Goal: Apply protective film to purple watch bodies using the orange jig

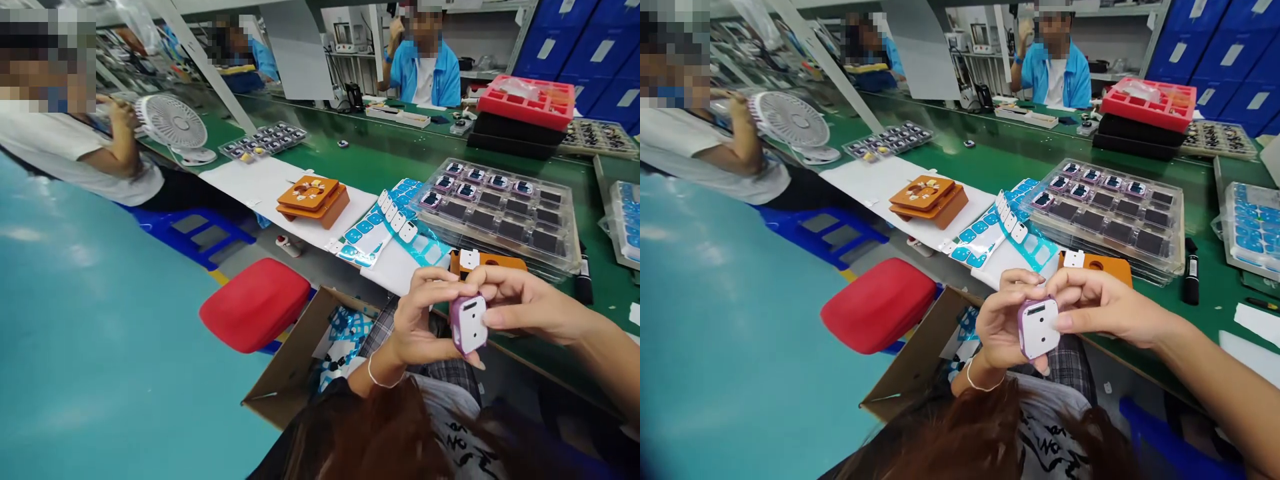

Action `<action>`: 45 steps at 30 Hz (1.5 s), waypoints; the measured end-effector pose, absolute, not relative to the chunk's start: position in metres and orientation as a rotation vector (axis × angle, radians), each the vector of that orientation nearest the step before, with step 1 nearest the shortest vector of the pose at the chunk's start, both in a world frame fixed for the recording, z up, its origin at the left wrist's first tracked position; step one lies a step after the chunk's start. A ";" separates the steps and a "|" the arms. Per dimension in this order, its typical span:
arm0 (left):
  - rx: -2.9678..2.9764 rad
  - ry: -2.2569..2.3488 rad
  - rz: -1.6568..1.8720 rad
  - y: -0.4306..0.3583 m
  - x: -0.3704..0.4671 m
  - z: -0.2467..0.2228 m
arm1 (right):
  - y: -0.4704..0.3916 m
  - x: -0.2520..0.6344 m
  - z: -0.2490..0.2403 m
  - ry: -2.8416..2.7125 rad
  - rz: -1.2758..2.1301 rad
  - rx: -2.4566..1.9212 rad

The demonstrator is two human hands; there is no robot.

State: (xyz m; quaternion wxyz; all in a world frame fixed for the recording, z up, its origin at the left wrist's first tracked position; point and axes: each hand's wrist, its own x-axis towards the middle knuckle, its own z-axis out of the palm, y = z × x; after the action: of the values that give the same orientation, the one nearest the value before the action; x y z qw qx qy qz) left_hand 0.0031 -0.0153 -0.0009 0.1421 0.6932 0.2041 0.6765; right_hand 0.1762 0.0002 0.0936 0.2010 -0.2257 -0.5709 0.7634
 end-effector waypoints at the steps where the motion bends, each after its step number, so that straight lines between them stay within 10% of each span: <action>1: 1.970 0.555 1.984 -0.016 0.003 0.000 | -0.002 0.175 0.095 -1.627 2.003 -0.694; 10: 1.882 0.418 2.038 -0.014 -0.002 0.002 | -0.024 0.173 0.113 -2.140 0.496 -0.682; 33: 1.876 0.550 1.889 -0.019 0.000 0.000 | -0.015 0.167 0.120 -2.009 1.016 -0.968; 45: 1.767 0.575 1.917 -0.017 0.001 -0.001 | -0.029 0.173 0.120 -2.165 0.533 -0.858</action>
State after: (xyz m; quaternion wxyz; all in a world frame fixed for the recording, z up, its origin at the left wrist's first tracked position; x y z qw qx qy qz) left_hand 0.0010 -0.0170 -0.0015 0.2339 0.6434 0.2093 0.6982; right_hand 0.1728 -0.0287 0.1205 0.3676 -0.3340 -0.8428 0.2076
